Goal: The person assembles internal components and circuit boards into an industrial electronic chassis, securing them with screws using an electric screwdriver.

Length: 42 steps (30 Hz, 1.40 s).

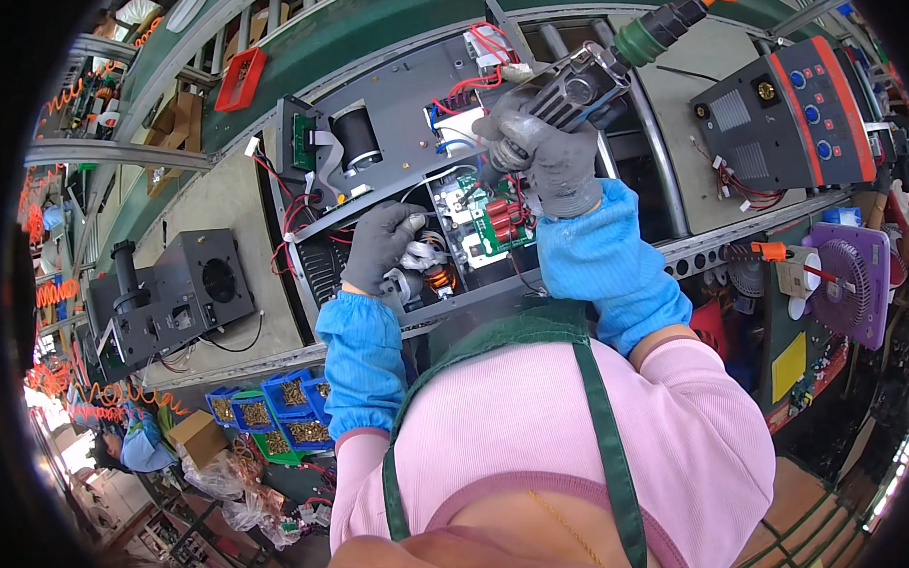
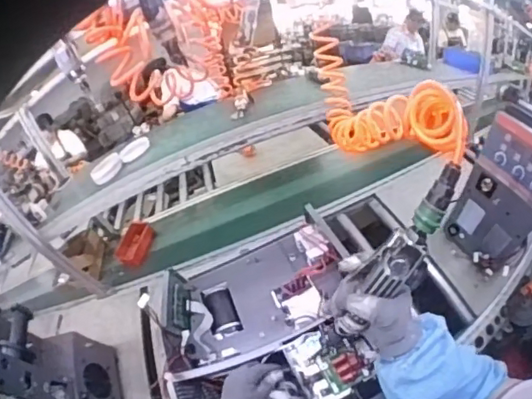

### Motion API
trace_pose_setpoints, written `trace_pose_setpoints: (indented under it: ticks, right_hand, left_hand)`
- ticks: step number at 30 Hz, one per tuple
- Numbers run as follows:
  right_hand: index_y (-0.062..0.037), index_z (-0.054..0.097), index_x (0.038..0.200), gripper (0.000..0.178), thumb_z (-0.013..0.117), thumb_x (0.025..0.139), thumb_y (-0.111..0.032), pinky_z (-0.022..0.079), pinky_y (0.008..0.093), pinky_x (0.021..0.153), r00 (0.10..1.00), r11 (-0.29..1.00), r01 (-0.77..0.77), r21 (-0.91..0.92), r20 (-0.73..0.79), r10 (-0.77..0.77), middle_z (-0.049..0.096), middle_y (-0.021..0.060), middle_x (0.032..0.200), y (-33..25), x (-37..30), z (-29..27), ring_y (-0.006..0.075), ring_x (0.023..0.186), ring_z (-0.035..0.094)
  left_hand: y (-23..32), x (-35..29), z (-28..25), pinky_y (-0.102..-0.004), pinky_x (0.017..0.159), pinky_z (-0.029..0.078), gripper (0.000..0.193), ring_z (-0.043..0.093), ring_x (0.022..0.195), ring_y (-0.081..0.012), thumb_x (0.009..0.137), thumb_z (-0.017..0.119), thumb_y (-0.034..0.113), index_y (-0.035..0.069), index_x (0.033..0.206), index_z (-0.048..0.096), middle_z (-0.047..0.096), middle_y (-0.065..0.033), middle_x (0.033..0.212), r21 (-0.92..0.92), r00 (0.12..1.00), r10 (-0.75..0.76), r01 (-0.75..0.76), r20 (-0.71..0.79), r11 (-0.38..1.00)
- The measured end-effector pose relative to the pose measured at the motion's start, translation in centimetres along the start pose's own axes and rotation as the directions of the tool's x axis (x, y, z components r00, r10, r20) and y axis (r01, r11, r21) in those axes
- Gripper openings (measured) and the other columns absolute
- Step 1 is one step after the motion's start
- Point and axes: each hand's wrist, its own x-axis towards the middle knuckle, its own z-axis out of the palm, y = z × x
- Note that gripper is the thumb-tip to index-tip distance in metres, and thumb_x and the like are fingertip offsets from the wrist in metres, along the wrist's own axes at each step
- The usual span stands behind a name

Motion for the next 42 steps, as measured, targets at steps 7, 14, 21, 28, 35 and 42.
trace_pose_setpoints:
  ticks: [7, 14, 21, 28, 35, 42]
  right_hand:
    - [0.0005, 0.052, 0.115, 0.045, 0.061, 0.072, -0.006, 0.053, 0.044, 0.071, 0.997, 0.999, -0.021, -0.043, 0.067, 0.024, 0.056, 0.0083, 0.071, -0.1, 0.8, 1.3, 0.0206, 0.065, 0.057]
    - [-0.0021, 0.051, 0.117, 0.048, 0.063, 0.071, -0.002, 0.052, 0.0454, 0.07, 0.996, 0.964, -0.035, -0.262, 0.069, 0.055, 0.053, 0.008, 0.065, 1.1, 0.0, 2.6, 0.021, 0.063, 0.055]
    - [-0.0005, 0.054, 0.102, 0.033, 0.069, 0.073, -0.001, 0.052, 0.0286, 0.071, 0.967, 0.981, -0.098, -0.17, 0.217, 0.134, 0.063, 0.0061, 0.085, 3.4, -0.7, 2.8, 0.012, 0.077, 0.062]
    - [-0.0008, 0.06, 0.099, 0.035, 0.074, 0.069, -0.011, 0.049, 0.0272, 0.066, 0.714, 0.856, 0.26, -0.446, 0.686, 0.14, 0.065, 0.0052, 0.086, 2.0, -0.1, 5.5, 0.0112, 0.075, 0.06]
    - [-0.0021, 0.056, 0.103, 0.038, 0.074, 0.069, -0.002, 0.05, 0.0244, 0.071, 0.823, 0.923, -0.021, -0.385, 0.517, 0.234, 0.062, 0.0038, 0.089, 3.3, -1.9, 4.3, 0.0095, 0.081, 0.059]
    - [-0.0037, 0.05, 0.104, 0.036, 0.066, 0.073, 0.008, 0.048, 0.0257, 0.075, 0.778, 0.963, -0.094, -0.251, 0.586, 0.229, 0.059, 0.0063, 0.089, 4.5, -1.6, 3.9, 0.0121, 0.082, 0.058]
  left_hand:
    - [0.9, 0.5, -0.3, -0.0365, 0.062, 0.047, 0.018, 0.06, 0.07, -0.0287, 0.082, 0.064, 0.021, 0.006, 0.092, 0.068, 0.061, -0.0118, 0.075, 0.146, 0.986, 0.169, -0.169, 0.018, 0.975]
    - [0.3, 0.6, 0.0, -0.0369, 0.061, 0.046, 0.018, 0.059, 0.068, -0.0285, 0.082, 0.062, 0.022, 0.008, 0.092, 0.068, 0.06, -0.0105, 0.073, 0.138, 0.981, 0.194, -0.192, -0.006, 0.972]
    - [0.4, 0.6, 0.0, -0.0391, 0.064, 0.048, 0.02, 0.062, 0.075, -0.0291, 0.083, 0.061, 0.026, 0.015, 0.098, 0.068, 0.064, -0.0085, 0.081, 0.193, 0.99, 0.138, -0.144, 0.041, 0.971]
    - [-0.6, 0.5, 0.6, -0.0409, 0.065, 0.048, 0.014, 0.061, 0.077, -0.0302, 0.078, 0.064, 0.024, 0.012, 0.085, 0.064, 0.062, -0.0095, 0.083, 0.097, 0.966, 0.245, -0.236, -0.088, 0.967]
    - [-0.2, 0.3, 1.0, -0.04, 0.065, 0.048, 0.016, 0.061, 0.076, -0.0281, 0.079, 0.063, 0.028, 0.014, 0.086, 0.066, 0.062, -0.0075, 0.078, 0.182, 0.984, 0.168, -0.155, -0.057, 0.971]
    - [0.6, 0.1, -0.2, -0.0401, 0.069, 0.049, 0.014, 0.061, 0.08, -0.0285, 0.081, 0.06, 0.023, 0.014, 0.089, 0.067, 0.063, -0.0082, 0.083, 0.21, 0.992, 0.127, -0.128, 0.02, 0.969]
